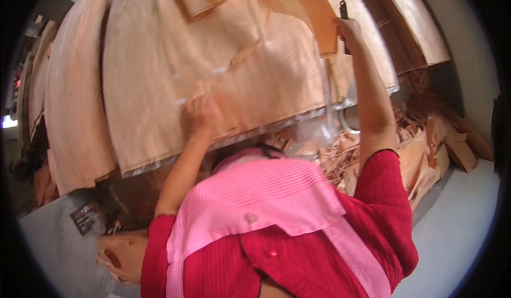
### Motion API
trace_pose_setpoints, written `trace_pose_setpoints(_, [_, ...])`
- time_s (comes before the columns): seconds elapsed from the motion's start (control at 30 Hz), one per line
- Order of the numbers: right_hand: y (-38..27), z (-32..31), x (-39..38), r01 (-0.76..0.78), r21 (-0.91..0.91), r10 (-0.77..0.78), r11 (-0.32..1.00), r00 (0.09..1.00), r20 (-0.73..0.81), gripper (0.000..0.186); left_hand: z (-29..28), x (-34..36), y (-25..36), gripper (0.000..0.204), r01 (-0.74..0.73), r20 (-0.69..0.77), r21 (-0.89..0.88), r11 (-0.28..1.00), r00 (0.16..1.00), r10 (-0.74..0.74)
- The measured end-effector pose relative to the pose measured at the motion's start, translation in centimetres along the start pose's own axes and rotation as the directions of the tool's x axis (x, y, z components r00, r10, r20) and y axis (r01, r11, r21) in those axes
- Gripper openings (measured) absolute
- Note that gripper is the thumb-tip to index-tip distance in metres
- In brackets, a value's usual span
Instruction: The person works with sheets of wood veneer, using a knife to trim edges and small pieces of tape to secure sections. The person moves different sheets on a metal work table and handles thin strips of wood.
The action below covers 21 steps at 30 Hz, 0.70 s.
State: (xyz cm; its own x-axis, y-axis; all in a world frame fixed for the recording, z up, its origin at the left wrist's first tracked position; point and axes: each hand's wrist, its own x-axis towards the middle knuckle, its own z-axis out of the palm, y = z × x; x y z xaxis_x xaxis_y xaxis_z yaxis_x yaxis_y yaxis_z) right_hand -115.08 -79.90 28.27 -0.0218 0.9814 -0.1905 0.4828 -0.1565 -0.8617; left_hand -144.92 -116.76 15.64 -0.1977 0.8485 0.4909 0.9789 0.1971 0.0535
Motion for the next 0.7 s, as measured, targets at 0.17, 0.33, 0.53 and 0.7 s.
trace_pose_setpoints(0.17, [-0.5, -4.4, 9.8, -0.038, 0.187, 0.055, 0.982, 0.994, -0.092, 0.019, -0.6, -0.5, 0.7, 0.024, 0.099, 0.116, 0.043, 0.994, 0.988, -0.104])
trace_pose_setpoints(0.33, [1.8, -3.4, 11.2, 0.132, -0.535, -0.402, 0.834, 0.811, -0.426, 0.022, -0.4, -0.6, 0.6, 0.030, 0.094, 0.140, 0.042, 0.995, 0.985, -0.099])
trace_pose_setpoints(0.53, [2.4, 4.6, 6.7, 0.516, -0.555, -0.592, 0.653, 0.804, 0.051, 0.028, -0.9, -0.1, 0.9, 0.028, 0.116, 0.170, 0.057, 0.992, 0.978, -0.124])
trace_pose_setpoints(0.7, [-1.1, 11.2, 10.2, 0.425, -0.780, -0.484, 0.458, 0.856, 0.183, 0.026, -1.7, 0.2, 0.9, 0.022, 0.130, 0.179, 0.063, 0.989, 0.974, -0.140])
